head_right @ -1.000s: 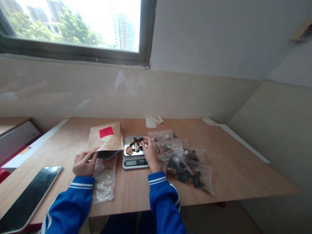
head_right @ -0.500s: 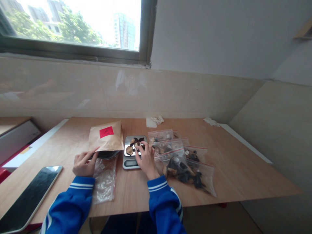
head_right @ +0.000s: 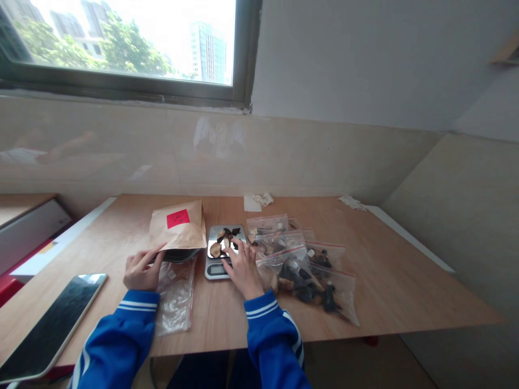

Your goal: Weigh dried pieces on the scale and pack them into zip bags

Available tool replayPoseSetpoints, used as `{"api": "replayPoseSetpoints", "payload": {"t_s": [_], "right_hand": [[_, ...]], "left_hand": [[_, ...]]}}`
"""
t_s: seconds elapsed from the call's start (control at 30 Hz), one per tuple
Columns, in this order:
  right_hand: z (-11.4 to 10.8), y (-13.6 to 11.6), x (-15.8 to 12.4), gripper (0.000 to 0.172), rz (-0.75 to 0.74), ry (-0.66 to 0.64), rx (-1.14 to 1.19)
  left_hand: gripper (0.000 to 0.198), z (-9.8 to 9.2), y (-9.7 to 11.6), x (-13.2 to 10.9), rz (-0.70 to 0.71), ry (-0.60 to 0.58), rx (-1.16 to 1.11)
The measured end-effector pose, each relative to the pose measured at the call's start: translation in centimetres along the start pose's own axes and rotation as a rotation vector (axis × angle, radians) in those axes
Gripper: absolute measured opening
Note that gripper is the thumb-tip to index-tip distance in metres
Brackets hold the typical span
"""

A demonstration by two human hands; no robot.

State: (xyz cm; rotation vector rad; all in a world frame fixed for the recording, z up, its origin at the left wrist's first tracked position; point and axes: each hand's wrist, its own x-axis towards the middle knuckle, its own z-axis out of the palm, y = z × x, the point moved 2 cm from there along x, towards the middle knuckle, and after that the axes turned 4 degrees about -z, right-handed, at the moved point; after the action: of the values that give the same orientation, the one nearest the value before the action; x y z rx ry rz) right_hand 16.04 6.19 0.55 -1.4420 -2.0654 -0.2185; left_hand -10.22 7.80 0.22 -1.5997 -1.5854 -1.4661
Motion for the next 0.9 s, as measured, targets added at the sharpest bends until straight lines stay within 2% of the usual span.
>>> {"api": "replayPoseSetpoints", "payload": {"t_s": [0.13,0.27,0.33,0.4,0.53,0.67,0.8,0.9], "right_hand": [[-0.2,0.1,-0.6,0.016,0.033,0.054,0.027],[-1.1,-0.3,-1.4,0.015,0.143,0.216,0.103],[-1.6,-1.3,-1.5,0.017,0.178,0.299,0.197],[-1.6,-3.3,-1.2,0.019,0.129,0.311,0.334],[-0.3,-8.6,0.1,0.023,-0.039,0.222,0.489],[1.7,-12.8,1.9,0.022,-0.045,0.036,0.398],[2.8,-14.1,3.9,0.023,0.101,-0.184,0.378],[3.1,-13.8,5.3,0.023,0.142,-0.317,0.508]], "left_hand": [[0.020,-0.1,0.1,0.1,0.021,0.014,0.005],[0.019,-0.2,0.3,0.2,0.030,0.031,0.008],[0.018,-0.3,0.4,0.3,0.053,0.038,0.003],[0.016,-0.4,0.5,0.4,0.096,0.058,-0.011],[0.014,-1.1,0.8,0.5,0.191,0.082,-0.060],[0.019,-1.8,1.0,0.4,0.236,0.072,-0.122],[0.023,-1.8,1.0,0.2,0.240,0.083,-0.151],[0.018,-1.5,0.7,-0.1,0.195,0.088,-0.170]]}}
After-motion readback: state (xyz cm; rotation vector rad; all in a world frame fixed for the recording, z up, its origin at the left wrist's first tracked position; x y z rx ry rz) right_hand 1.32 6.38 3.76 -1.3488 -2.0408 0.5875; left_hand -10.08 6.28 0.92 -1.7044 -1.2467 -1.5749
